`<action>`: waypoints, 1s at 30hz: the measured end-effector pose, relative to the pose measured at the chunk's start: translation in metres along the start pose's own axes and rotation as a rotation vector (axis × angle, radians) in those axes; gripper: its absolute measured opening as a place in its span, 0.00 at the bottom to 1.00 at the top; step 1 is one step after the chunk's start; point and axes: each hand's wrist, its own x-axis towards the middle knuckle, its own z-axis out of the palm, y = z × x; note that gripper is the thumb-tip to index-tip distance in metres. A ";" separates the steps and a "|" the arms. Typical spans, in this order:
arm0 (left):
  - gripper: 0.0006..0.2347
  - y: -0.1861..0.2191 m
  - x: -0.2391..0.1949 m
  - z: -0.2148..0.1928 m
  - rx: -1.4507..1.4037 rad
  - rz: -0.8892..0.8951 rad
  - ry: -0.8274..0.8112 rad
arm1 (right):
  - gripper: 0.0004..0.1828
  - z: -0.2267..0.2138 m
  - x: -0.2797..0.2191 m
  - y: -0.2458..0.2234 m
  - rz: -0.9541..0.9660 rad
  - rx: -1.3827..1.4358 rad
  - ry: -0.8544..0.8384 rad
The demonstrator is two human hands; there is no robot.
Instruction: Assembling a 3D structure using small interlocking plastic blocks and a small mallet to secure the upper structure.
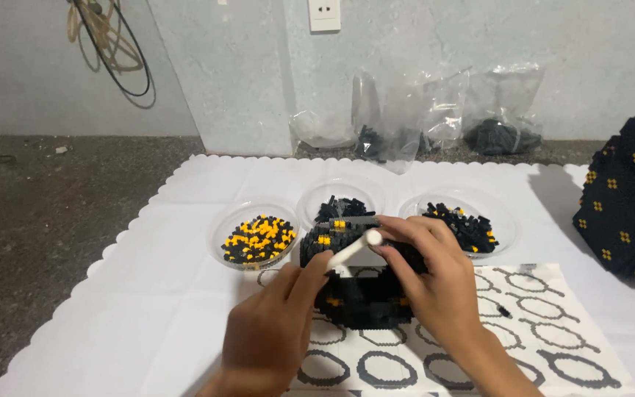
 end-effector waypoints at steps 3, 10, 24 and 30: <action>0.16 0.003 0.000 -0.006 0.051 0.024 -0.039 | 0.17 -0.003 -0.001 -0.004 0.013 0.024 -0.037; 0.08 -0.004 -0.001 -0.013 -0.258 -0.269 -0.070 | 0.23 -0.004 0.005 0.007 -0.079 -0.030 -0.093; 0.14 -0.052 0.030 0.058 -1.067 -0.686 -0.143 | 0.20 -0.008 0.017 0.025 0.397 0.541 0.009; 0.15 -0.040 0.022 0.066 -1.269 -0.748 -0.012 | 0.19 -0.010 0.019 0.020 0.461 0.529 0.033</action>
